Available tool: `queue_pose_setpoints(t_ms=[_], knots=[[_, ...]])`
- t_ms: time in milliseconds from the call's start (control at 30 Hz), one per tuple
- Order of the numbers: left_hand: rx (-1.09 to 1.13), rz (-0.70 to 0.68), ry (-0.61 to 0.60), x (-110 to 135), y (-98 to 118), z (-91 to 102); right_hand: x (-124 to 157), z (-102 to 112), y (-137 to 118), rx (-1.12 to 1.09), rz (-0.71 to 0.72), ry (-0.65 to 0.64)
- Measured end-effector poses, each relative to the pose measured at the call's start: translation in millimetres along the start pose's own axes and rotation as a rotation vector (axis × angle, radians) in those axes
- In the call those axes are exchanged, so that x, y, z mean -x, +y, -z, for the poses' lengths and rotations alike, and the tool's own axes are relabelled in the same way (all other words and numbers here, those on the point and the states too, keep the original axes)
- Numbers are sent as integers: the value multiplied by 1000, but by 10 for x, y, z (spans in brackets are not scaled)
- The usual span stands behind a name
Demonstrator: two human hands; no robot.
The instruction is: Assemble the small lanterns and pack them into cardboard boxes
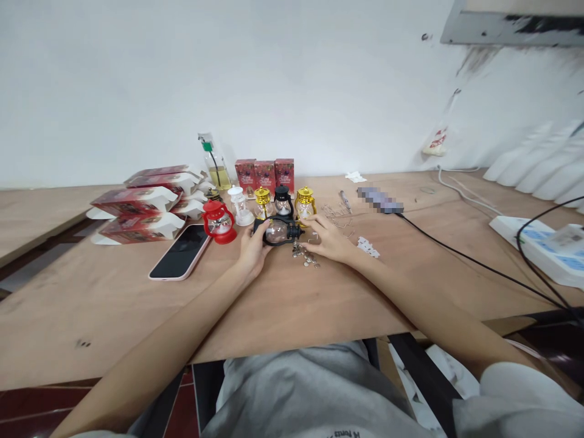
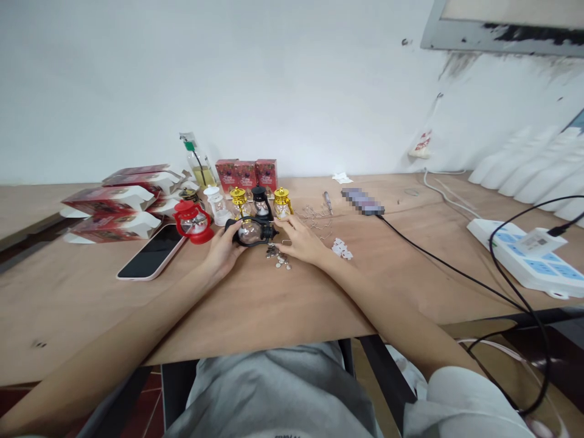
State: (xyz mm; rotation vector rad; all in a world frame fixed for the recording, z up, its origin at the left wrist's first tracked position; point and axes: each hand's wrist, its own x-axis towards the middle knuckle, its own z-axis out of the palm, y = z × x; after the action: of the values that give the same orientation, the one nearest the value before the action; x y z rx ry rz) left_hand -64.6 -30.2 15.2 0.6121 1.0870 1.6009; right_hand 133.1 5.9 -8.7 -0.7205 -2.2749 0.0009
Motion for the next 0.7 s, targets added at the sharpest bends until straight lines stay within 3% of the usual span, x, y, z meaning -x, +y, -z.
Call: queue_pose_setpoints(t_ms=[267, 367, 533, 700], knots=[[-158, -27, -167, 85, -78, -13, -3, -21, 66, 210, -58, 57], [-327, -132, -244, 80, -108, 12, -10, -2, 55, 236, -54, 91], [-635, -372, -211, 26, -125, 61, -2, 3, -23, 166, 31, 87], [-574, -338, -171, 26, -120, 67, 8, -31, -177, 62, 100, -39]])
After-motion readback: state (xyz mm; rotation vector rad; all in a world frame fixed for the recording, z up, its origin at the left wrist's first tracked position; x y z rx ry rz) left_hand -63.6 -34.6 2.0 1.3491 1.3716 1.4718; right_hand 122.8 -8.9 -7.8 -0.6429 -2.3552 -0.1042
